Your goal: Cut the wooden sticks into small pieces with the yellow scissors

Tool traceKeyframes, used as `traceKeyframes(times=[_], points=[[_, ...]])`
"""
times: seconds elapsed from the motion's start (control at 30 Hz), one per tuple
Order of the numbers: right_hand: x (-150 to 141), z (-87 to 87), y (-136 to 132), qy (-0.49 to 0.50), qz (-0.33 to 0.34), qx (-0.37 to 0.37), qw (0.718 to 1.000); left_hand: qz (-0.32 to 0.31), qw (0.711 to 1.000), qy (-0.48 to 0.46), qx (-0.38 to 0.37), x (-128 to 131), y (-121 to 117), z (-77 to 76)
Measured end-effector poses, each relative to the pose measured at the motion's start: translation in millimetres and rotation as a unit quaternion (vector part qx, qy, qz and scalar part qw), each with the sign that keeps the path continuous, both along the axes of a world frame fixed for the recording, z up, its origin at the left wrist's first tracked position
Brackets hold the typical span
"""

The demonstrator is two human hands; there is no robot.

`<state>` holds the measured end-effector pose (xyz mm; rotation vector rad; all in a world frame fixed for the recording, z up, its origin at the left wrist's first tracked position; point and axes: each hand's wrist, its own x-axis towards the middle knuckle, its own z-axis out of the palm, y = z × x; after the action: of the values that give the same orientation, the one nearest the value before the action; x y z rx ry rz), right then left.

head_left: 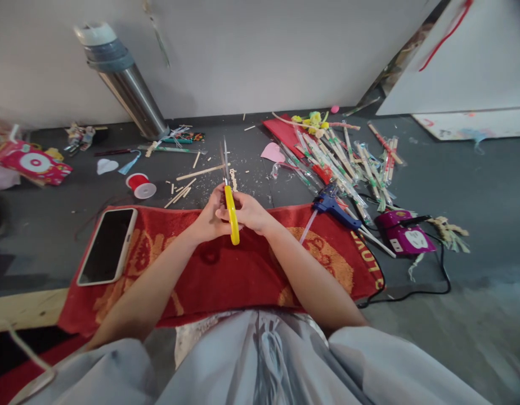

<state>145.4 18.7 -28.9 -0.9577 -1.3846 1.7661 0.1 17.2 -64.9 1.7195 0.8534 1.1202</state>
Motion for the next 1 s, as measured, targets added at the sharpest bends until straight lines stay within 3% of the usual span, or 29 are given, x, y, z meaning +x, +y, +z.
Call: traceKeyframes(times=[0.1, 0.17, 0.53, 1.0], points=[[-0.6, -1.6, -0.1, -0.011, -0.005, 0.015, 1.0, -0.06, 0.995, -0.028, -0.075, -3.9, -2.0, 3.6], [-0.6, -1.5, -0.2, -0.011, 0.0, 0.017, 1.0, -0.064, 0.994, -0.025, -0.088, -5.3, -3.2, 6.9], [-1.3, -4.5, -0.7, -0.072, -0.016, 0.072, 0.995, -0.032, 0.999, 0.008, -0.039, -2.1, -2.8, 13.2], [-1.7, -1.7, -1.7, -0.107, -0.024, 0.094, 0.99, -0.013, 0.998, 0.008, -0.068, -1.9, -6.0, 13.2]])
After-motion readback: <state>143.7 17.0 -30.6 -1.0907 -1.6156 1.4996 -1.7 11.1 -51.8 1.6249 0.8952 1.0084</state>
